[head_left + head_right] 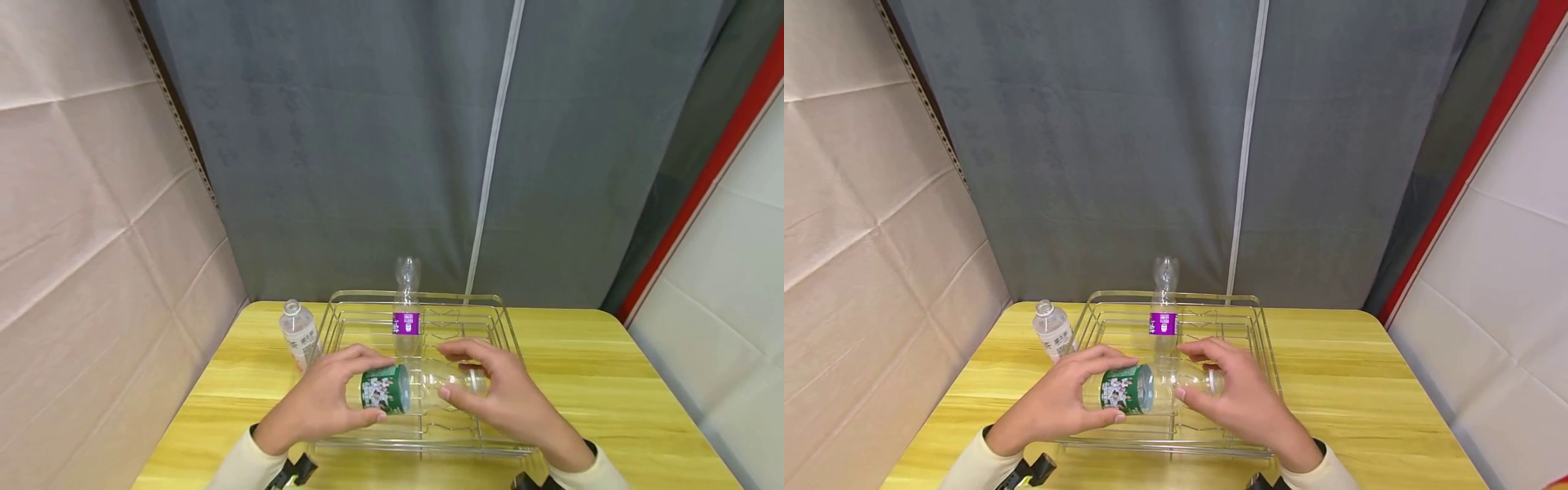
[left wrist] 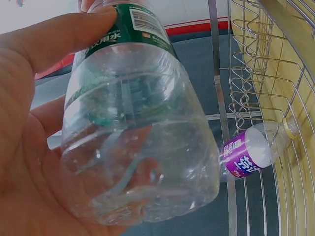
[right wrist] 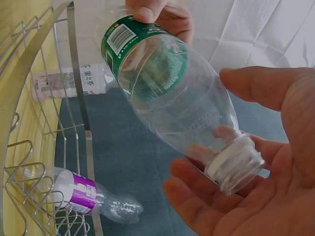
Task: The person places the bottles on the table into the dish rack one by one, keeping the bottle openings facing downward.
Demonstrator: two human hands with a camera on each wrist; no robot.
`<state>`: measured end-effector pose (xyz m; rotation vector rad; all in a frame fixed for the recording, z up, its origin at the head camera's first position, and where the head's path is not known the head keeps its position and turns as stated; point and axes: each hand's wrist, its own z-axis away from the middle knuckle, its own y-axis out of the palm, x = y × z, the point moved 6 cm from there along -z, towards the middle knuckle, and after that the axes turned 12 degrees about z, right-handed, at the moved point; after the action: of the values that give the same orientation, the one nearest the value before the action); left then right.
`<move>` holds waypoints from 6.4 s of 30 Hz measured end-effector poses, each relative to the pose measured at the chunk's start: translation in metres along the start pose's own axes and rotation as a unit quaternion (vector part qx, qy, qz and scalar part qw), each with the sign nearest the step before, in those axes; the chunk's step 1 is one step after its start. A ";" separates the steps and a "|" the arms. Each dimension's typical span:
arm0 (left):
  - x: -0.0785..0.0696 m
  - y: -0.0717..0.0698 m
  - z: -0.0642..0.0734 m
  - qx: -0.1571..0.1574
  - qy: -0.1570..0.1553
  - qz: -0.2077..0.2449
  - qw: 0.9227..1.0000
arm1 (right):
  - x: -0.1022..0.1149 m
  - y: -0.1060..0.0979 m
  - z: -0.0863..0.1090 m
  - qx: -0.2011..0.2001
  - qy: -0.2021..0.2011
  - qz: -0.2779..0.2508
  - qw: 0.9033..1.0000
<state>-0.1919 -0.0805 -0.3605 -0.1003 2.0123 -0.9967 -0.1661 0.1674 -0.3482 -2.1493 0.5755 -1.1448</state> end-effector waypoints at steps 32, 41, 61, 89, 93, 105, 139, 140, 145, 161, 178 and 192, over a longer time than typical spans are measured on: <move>0.001 -0.014 -0.003 -0.126 0.046 0.039 0.990 | -0.011 0.006 0.005 0.035 0.055 -0.124 0.990; 0.015 -0.023 0.004 -0.258 0.002 0.126 0.958 | -0.016 0.001 0.005 -0.015 0.090 -0.132 0.987; 0.013 0.024 -0.011 -0.327 -0.107 0.585 0.735 | -0.016 0.013 0.000 -0.132 0.106 -0.174 0.970; 0.011 0.050 -0.026 -0.309 -0.124 0.662 0.672 | -0.009 0.036 0.002 -0.142 0.091 -0.180 0.969; 0.010 0.047 -0.026 -0.310 -0.120 0.656 0.678 | -0.008 0.037 0.002 -0.135 0.091 -0.193 0.968; 0.015 0.025 -0.023 -0.316 -0.115 0.608 0.719 | -0.008 0.026 0.009 -0.137 0.088 -0.192 0.968; 0.113 -0.021 -0.074 -0.290 -0.217 0.426 0.829 | -0.089 -0.015 0.087 -0.060 0.293 -0.027 0.954; 0.115 -0.021 -0.077 -0.289 -0.219 0.420 0.832 | -0.091 -0.015 0.089 -0.056 0.302 -0.022 0.951; 0.130 -0.015 -0.088 -0.289 -0.233 0.400 0.838 | -0.102 -0.013 0.100 -0.033 0.354 -0.018 0.935; 0.164 0.003 -0.109 -0.273 -0.282 0.308 0.867 | -0.135 0.006 0.123 0.033 0.428 -0.055 0.901; 0.172 0.014 -0.112 -0.256 -0.303 0.298 0.869 | -0.137 0.013 0.132 0.020 0.425 -0.072 0.902; 0.173 0.013 -0.111 -0.252 -0.311 0.305 0.864 | -0.134 0.014 0.132 0.001 0.416 -0.081 0.906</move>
<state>-0.3769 -0.0752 -0.4505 -0.0481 1.4852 0.0038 -0.1265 0.2841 -0.4902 -1.6426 0.7492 -2.1672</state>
